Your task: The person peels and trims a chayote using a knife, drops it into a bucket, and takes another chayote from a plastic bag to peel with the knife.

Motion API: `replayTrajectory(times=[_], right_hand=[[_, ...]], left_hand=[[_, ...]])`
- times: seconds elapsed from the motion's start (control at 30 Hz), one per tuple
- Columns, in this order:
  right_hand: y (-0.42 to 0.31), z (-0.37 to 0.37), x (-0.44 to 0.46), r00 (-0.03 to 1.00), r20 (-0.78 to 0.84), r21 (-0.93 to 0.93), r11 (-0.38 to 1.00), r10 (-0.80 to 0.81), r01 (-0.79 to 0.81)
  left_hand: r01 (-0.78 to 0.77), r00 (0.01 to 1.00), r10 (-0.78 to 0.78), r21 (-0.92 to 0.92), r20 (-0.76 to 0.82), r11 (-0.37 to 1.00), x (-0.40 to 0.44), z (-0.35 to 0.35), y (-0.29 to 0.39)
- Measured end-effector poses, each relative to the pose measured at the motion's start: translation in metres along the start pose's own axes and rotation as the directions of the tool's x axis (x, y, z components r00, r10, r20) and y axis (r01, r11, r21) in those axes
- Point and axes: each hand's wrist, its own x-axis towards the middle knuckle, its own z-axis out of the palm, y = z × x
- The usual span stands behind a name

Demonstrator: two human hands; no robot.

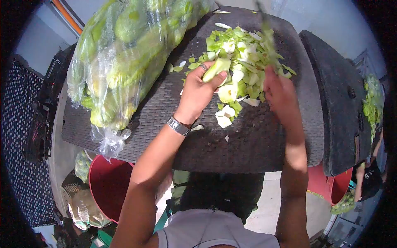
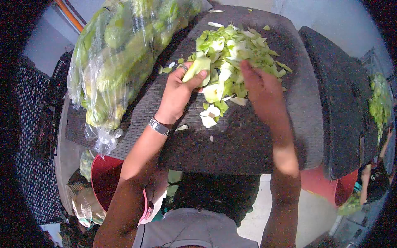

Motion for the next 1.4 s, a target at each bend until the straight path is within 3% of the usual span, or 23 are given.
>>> replayTrajectory(times=[0.03,0.1,0.13,0.2,0.23,0.3,0.33,0.53,0.73,0.93,0.97,1.03,1.07,1.1,1.13,1.17,1.3,1.37,1.4], right_hand=[[-0.004,0.003,0.002,0.991,-0.04,-0.167,0.979,-0.126,0.118],[-0.009,0.01,0.003,0.952,0.041,-0.489,0.825,-0.303,0.284],[-0.007,0.014,0.004,0.941,0.079,-0.48,0.814,-0.33,0.326],[0.002,0.026,0.003,0.916,0.156,-0.451,0.799,-0.369,0.399],[0.002,0.027,0.001,0.923,0.165,-0.486,0.786,-0.348,0.383],[0.004,0.027,-0.004,0.932,0.137,-0.471,0.806,-0.335,0.358],[0.004,0.025,-0.002,0.932,0.119,-0.472,0.806,-0.343,0.357],[0.015,0.029,-0.003,0.884,0.116,-0.415,0.786,-0.453,0.458],[0.016,0.03,-0.004,0.879,0.129,-0.441,0.767,-0.459,0.466],[0.007,0.026,-0.006,0.899,0.158,-0.521,0.739,-0.409,0.427],[0.01,0.024,-0.002,0.926,0.113,-0.531,0.766,-0.361,0.364],[0.019,0.015,0.011,0.966,0.019,-0.54,0.81,-0.257,0.226],[0.022,0.007,0.018,0.992,-0.014,-0.536,0.838,-0.129,0.101],[0.025,-0.005,0.026,0.999,-0.049,-0.528,0.849,-0.002,-0.024],[0.028,-0.014,0.03,0.988,-0.082,-0.515,0.843,0.128,-0.152],[0.041,-0.014,0.033,0.993,-0.112,-0.44,0.894,0.04,-0.086],[0.026,-0.011,0.028,0.982,-0.069,-0.398,0.898,0.176,-0.189],[0.019,-0.007,0.022,0.978,-0.065,-0.432,0.878,0.199,-0.207],[0.018,-0.003,0.018,0.989,-0.075,-0.431,0.891,0.125,-0.145]], left_hand=[[-0.013,1.0,0.013,0.026,0.011,1.0,-0.002,0.001,0.002],[-0.044,0.999,0.043,0.059,0.018,0.997,-0.006,0.006,0.003],[-0.046,0.999,0.042,0.228,0.025,0.973,-0.007,0.002,0.003],[-0.355,0.927,0.371,0.445,0.054,0.822,-0.009,0.004,-0.001],[-0.311,0.931,0.364,0.583,0.029,0.75,-0.012,0.005,0.0],[-0.371,0.901,0.424,0.673,0.093,0.64,-0.017,0.007,-0.002],[-0.412,0.875,0.467,0.706,0.129,0.576,-0.014,0.008,-0.003],[-0.448,0.864,0.469,0.7,0.18,0.556,-0.017,0.01,-0.009],[-0.468,0.847,0.494,0.719,0.199,0.513,-0.021,0.013,-0.008],[-0.493,0.818,0.532,0.745,0.219,0.45,-0.022,0.012,-0.007],[-0.493,0.81,0.54,0.762,0.226,0.42,-0.022,0.012,-0.006],[-0.467,0.819,0.555,0.728,0.143,0.502,-0.019,0.014,0.001],[-0.46,0.818,0.566,0.706,0.102,0.538,-0.017,0.015,0.005],[-0.522,0.732,0.669,0.736,0.127,0.431,-0.013,0.016,0.006],[-0.494,0.761,0.641,0.732,0.102,0.47,-0.012,0.017,0.007],[-0.458,0.79,0.609,0.729,0.071,0.509,-0.013,0.019,0.009],[-0.213,0.941,0.335,0.698,-0.042,0.684,-0.02,0.018,0.015],[-0.315,0.903,0.428,0.714,0.023,0.625,-0.018,0.015,0.009],[-0.366,0.88,0.472,0.718,0.058,0.593,-0.017,0.013,0.006]])
